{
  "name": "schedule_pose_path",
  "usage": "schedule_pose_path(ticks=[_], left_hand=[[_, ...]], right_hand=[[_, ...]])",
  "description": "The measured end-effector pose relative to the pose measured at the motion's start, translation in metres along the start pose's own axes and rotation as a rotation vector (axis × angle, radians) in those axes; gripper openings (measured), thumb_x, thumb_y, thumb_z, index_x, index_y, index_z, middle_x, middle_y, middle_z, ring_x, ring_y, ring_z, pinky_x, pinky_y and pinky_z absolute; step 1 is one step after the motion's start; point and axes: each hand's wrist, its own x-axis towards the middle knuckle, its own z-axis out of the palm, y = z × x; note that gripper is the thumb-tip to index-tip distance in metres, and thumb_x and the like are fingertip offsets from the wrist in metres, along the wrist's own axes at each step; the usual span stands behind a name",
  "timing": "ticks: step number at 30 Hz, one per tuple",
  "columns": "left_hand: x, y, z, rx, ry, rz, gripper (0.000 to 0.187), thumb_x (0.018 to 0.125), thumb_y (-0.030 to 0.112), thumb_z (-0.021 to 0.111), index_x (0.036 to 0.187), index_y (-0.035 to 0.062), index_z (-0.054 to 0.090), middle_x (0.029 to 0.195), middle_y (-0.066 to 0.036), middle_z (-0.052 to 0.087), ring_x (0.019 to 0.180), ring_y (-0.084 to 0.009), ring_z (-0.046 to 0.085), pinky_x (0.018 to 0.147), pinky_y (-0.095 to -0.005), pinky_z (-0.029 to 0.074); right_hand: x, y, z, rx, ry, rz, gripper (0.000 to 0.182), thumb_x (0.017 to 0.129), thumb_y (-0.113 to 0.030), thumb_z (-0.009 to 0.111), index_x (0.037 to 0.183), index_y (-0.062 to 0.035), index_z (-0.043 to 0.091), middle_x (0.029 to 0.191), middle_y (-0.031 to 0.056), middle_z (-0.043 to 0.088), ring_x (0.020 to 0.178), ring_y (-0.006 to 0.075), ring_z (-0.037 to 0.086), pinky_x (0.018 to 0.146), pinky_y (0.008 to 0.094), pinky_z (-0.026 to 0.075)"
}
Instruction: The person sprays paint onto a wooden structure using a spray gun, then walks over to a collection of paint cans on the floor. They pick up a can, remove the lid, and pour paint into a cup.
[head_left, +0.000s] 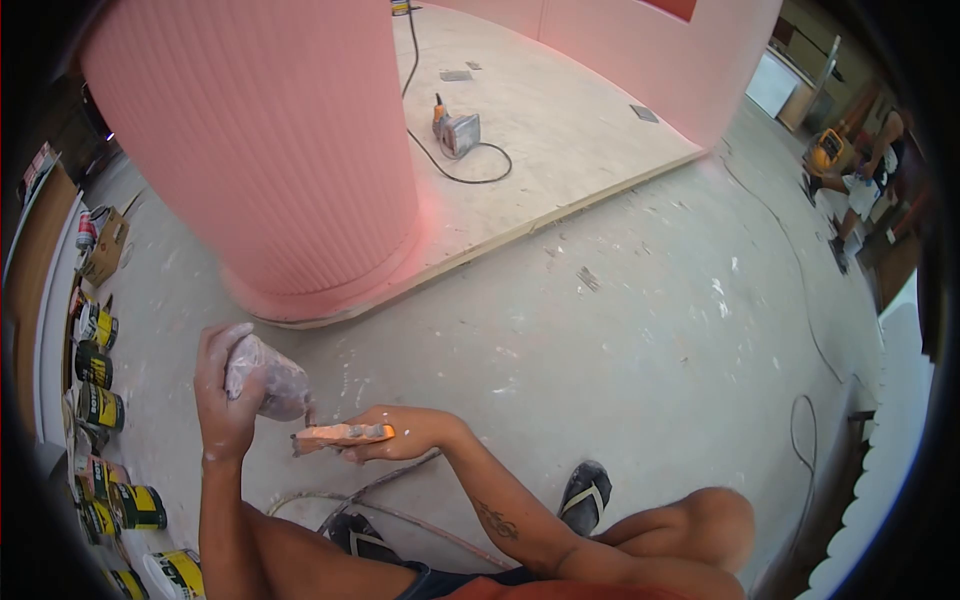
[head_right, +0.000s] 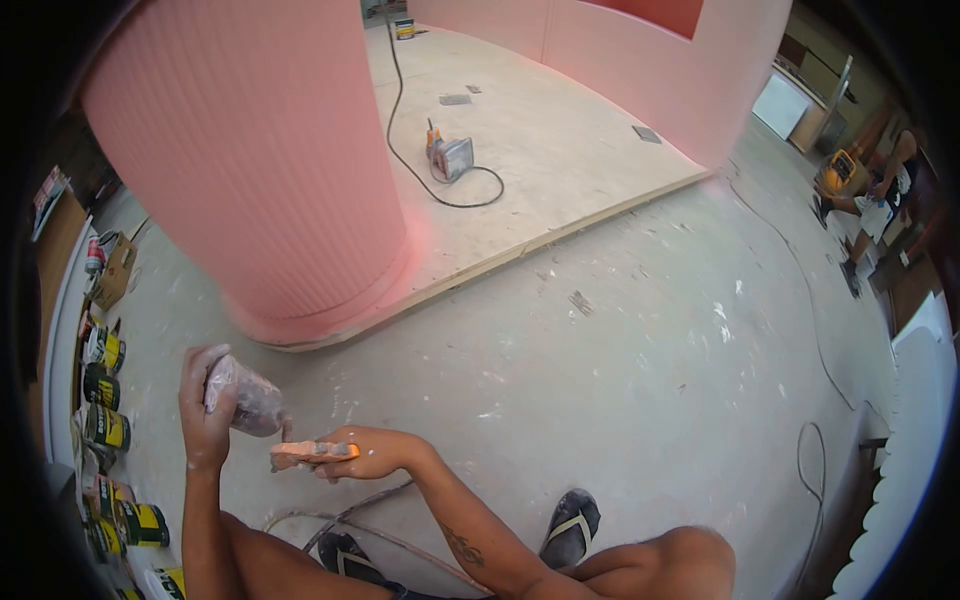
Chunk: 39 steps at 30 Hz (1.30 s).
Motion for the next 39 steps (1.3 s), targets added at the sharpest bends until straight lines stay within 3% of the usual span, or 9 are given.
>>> schedule_pose_path(ticks=[9,13,15,18,22,26,30,32,39], left_hand=[[-0.002,-0.004,0.007,0.061,0.006,0.032,0.045,0.079,0.019,0.067,0.119,-0.0009,0.062,0.109,-0.015,0.056,0.1,-0.0287,0.057,0.093,-0.0366,0.046],[0.009,-0.006,0.012,0.069,0.004,0.036,0.048,0.08,0.023,0.069,0.125,0.005,0.063,0.109,-0.015,0.059,0.102,-0.0296,0.059,0.093,-0.0379,0.047],[0.013,0.01,0.015,0.0,-0.041,-0.126,0.052,0.079,0.023,0.07,0.128,0.0072,0.063,0.111,-0.011,0.059,0.105,-0.0249,0.058,0.095,-0.037,0.047],[0.055,0.017,0.028,0.14,0.088,0.089,0.051,0.075,0.031,0.078,0.121,0.0117,0.065,0.114,-0.014,0.061,0.111,-0.0341,0.056,0.1,-0.0466,0.044],[0.106,0.059,0.018,0.235,0.208,0.174,0.05,0.072,0.042,0.078,0.106,0.0074,0.068,0.105,-0.014,0.062,0.105,-0.0337,0.057,0.098,-0.0468,0.04],[0.112,0.071,-0.008,0.287,0.314,0.074,0.051,0.07,0.044,0.078,0.102,0.0051,0.07,0.102,-0.014,0.063,0.103,-0.0326,0.058,0.095,-0.046,0.039],[0.099,0.084,-0.042,0.29,0.399,-0.032,0.05,0.069,0.044,0.078,0.098,0.0035,0.072,0.101,-0.013,0.062,0.101,-0.032,0.058,0.107,-0.0514,0.035],[0.097,0.097,-0.07,0.284,0.449,-0.104,0.05,0.07,0.044,0.077,0.098,0.0028,0.072,0.1,-0.013,0.062,0.101,-0.0318,0.058,0.111,-0.0535,0.032],[0.083,0.219,-0.23,0.199,0.619,-0.38,0.055,0.073,0.039,0.078,0.112,0.0016,0.066,0.11,-0.014,0.059,0.116,-0.0344,0.053,0.116,-0.0585,0.03]], right_hand=[[0.0,0.014,-0.006,-0.096,-0.128,0.011,0.039,0.097,-0.026,0.064,0.128,-0.0031,0.061,0.113,0.0159,0.07,0.093,0.027,0.065,0.086,0.0393,0.05],[-0.001,-0.006,-0.017,-0.085,-0.151,-0.08,0.055,0.101,-0.021,0.056,0.153,-0.0111,0.04,0.14,0.0131,0.06,0.12,0.0303,0.063,0.102,0.0413,0.048],[0.002,0.008,-0.023,-0.235,-0.133,-0.15,0.067,0.095,-0.017,0.061,0.157,-0.0224,0.034,0.142,0.0102,0.06,0.111,0.0294,0.067,0.097,0.0404,0.052],[-0.003,-0.036,-0.069,-0.153,-0.106,0.095,0.046,0.094,-0.02,0.066,0.137,-0.0064,0.059,0.115,0.0154,0.072,0.097,0.0289,0.072,0.087,0.0411,0.055],[0.014,-0.062,-0.101,-0.02,0.023,0.05,0.045,0.085,-0.011,0.067,0.129,-0.0016,0.063,0.086,0.0101,0.07,0.076,0.0204,0.064,0.074,0.0344,0.052],[0.037,-0.089,-0.102,-0.035,-0.043,0.033,0.043,0.087,-0.012,0.066,0.129,-0.0022,0.062,0.086,0.0082,0.069,0.062,0.0119,0.055,0.056,0.0265,0.044],[0.047,-0.114,-0.083,-0.064,-0.146,-0.01,0.044,0.088,-0.014,0.065,0.131,-0.0022,0.061,0.087,0.0078,0.069,0.064,0.0111,0.055,0.056,0.026,0.044],[0.053,-0.158,-0.074,0.004,-0.164,0.219,0.044,0.09,-0.015,0.065,0.131,-0.0002,0.059,0.087,0.0082,0.069,0.074,0.014,0.06,0.068,0.0288,0.049],[0.068,-0.337,-0.038,-0.276,-0.44,0.267,0.031,0.09,-0.012,0.066,0.118,0.0026,0.065,0.087,0.0141,0.069,0.075,0.0238,0.065,0.073,0.0351,0.052]])
